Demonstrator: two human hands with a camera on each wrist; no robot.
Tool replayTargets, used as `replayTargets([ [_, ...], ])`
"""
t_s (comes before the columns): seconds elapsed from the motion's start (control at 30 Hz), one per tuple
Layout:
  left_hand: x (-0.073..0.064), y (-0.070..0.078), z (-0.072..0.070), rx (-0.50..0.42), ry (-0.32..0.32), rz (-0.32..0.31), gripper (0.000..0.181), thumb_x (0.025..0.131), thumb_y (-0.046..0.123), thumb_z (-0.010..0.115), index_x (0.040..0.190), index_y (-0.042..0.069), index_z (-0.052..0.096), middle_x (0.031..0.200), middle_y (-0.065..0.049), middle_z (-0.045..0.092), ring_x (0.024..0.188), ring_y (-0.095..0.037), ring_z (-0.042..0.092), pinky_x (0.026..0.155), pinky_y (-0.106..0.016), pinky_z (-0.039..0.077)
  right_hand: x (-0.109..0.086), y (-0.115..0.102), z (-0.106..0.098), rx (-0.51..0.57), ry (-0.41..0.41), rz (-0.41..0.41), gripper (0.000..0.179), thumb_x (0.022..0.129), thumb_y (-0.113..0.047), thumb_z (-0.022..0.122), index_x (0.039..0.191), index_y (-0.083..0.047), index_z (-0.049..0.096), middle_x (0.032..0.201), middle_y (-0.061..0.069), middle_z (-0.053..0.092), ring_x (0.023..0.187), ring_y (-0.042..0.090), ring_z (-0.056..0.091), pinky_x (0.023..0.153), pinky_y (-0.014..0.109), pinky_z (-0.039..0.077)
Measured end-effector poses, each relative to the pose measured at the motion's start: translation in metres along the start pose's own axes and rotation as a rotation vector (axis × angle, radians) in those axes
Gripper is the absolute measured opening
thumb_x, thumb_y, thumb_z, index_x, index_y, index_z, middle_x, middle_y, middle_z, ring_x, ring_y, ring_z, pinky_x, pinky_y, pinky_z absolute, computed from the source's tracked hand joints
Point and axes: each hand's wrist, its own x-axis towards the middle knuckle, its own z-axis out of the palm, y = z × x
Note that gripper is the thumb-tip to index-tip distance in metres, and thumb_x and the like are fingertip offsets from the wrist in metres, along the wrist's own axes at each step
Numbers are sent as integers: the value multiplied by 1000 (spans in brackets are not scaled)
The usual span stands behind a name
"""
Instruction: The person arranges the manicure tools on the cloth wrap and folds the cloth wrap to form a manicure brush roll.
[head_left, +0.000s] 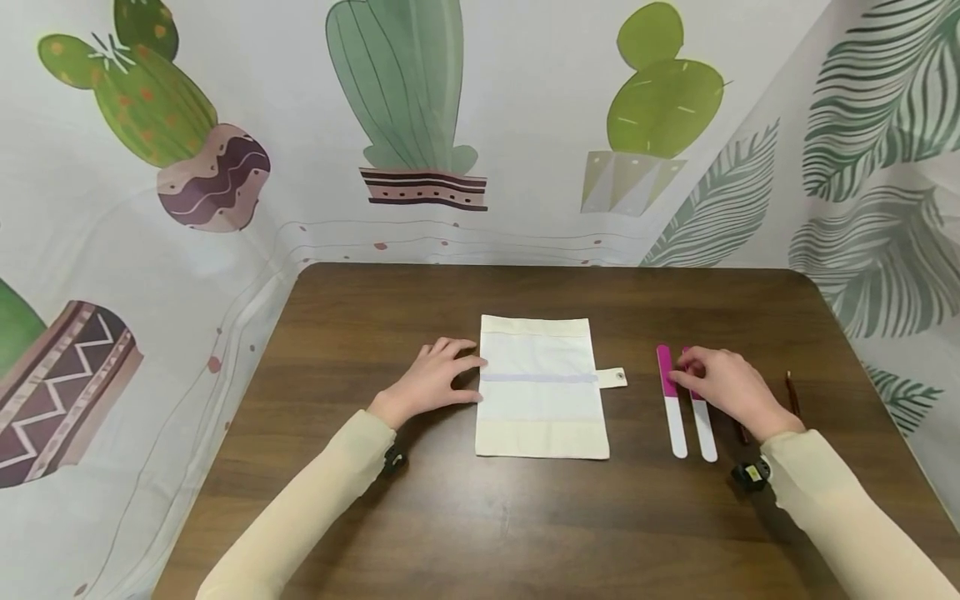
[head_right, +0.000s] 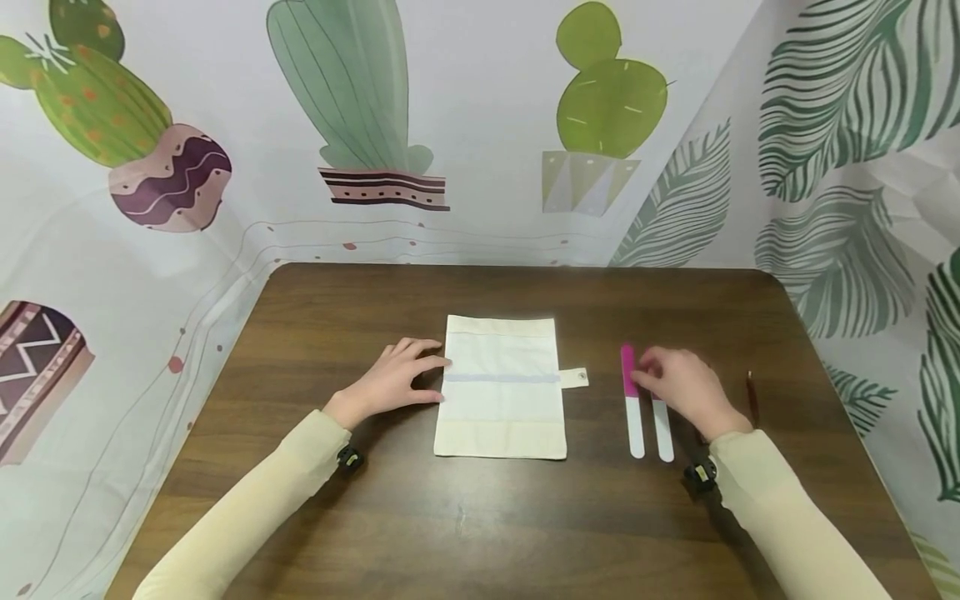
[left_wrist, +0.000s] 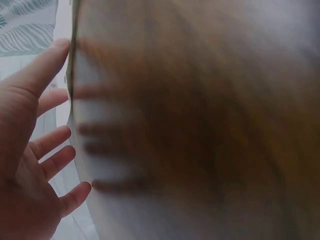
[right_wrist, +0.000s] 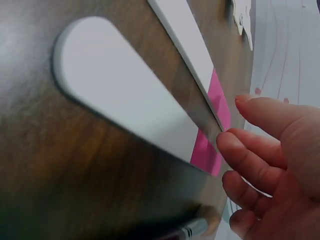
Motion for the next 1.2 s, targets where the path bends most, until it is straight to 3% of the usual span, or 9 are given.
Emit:
replayTargets([
  [0.27, 7, 5, 0, -10, 3, 3, 53, 93, 46, 77, 140, 23, 66, 153, -12, 49, 139, -35, 42, 106, -59, 37, 5, -3, 3, 15, -26, 76, 45, 96, -34, 75, 117, 4, 65, 88, 10, 71, 72, 20, 60, 59, 34, 44],
  [0.7, 9, 5, -1, -44, -2, -17, 51, 93, 43, 78, 139, 24, 66, 153, -10, 50, 139, -35, 43, 107, -59, 35, 10, -23, 4, -3, -5, 163, 45, 95, -30, 75, 113, 10, 65, 93, 22, 73, 72, 27, 65, 58, 37, 46],
  [0.9, 10, 6, 4, -51, -10, -18, 49, 94, 43, 77, 138, 25, 66, 154, -10, 49, 140, -34, 42, 107, -59, 34, 12, -24, 6, 7, -44, 246, 48, 96, -31, 73, 117, 11, 62, 98, 24, 72, 73, 28, 64, 60, 39, 46],
  [1.2, 9, 7, 0, -59, -4, -31, 47, 93, 43, 78, 136, 25, 67, 153, -10, 50, 139, -33, 43, 107, -58, 34, 21, -27, 2, 41, -84, 325, 41, 95, -35, 73, 109, 3, 71, 100, 23, 71, 72, 28, 64, 62, 43, 44],
])
